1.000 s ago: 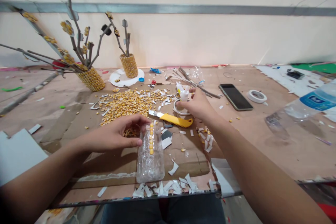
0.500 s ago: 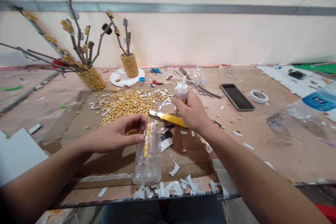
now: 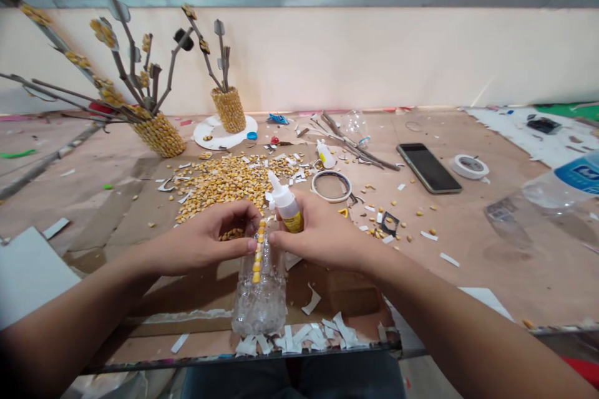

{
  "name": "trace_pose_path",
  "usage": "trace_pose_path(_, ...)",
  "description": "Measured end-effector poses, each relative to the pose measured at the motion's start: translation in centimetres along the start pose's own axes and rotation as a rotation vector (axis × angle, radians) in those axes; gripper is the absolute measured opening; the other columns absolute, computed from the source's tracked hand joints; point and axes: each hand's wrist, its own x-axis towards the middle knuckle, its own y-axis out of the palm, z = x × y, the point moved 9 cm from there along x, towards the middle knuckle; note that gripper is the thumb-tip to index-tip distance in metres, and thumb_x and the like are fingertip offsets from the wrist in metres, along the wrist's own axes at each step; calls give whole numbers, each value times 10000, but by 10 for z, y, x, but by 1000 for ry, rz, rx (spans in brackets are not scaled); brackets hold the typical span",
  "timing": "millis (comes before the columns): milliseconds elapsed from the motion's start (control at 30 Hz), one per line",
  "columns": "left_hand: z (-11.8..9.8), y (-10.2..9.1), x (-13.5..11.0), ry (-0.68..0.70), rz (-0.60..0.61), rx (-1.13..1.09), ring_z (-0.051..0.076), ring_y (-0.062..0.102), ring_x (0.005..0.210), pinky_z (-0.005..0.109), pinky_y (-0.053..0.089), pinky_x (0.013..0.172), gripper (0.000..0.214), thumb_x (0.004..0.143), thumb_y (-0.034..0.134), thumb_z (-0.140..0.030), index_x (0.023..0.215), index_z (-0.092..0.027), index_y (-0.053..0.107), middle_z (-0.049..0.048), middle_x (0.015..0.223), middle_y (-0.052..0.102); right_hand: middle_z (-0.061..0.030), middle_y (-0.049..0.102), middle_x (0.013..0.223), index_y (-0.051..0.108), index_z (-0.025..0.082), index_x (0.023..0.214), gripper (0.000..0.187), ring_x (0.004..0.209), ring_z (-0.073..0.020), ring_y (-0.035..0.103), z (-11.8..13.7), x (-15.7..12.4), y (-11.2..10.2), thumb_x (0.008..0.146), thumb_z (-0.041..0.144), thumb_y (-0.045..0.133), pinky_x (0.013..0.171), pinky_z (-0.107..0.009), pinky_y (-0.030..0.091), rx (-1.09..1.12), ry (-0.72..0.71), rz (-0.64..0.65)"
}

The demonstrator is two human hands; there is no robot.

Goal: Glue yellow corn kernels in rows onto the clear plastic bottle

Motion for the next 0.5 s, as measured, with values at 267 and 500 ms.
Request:
trace_pose_path(267, -3, 2, 0, -21, -8, -10, 189, 541, 841, 362, 455, 791, 307, 916, 732, -455, 993, -196, 587, -8, 908, 574, 79, 515, 705, 547, 219, 849, 240, 641, -108, 455, 2, -1, 4, 781, 267, 773, 584, -259, 379, -16, -11, 12)
trace_pose_path(500, -1, 3, 0, -34, -13, -35, 187, 552, 858, 356, 460, 803, 288, 911, 742, -419, 994, -191, 587, 0, 930, 588, 87, 498, 695, 552, 222, 842, 219, 622, -101, 430, 5, -3, 7, 826, 270, 765, 566, -257, 358, -1, -36, 28)
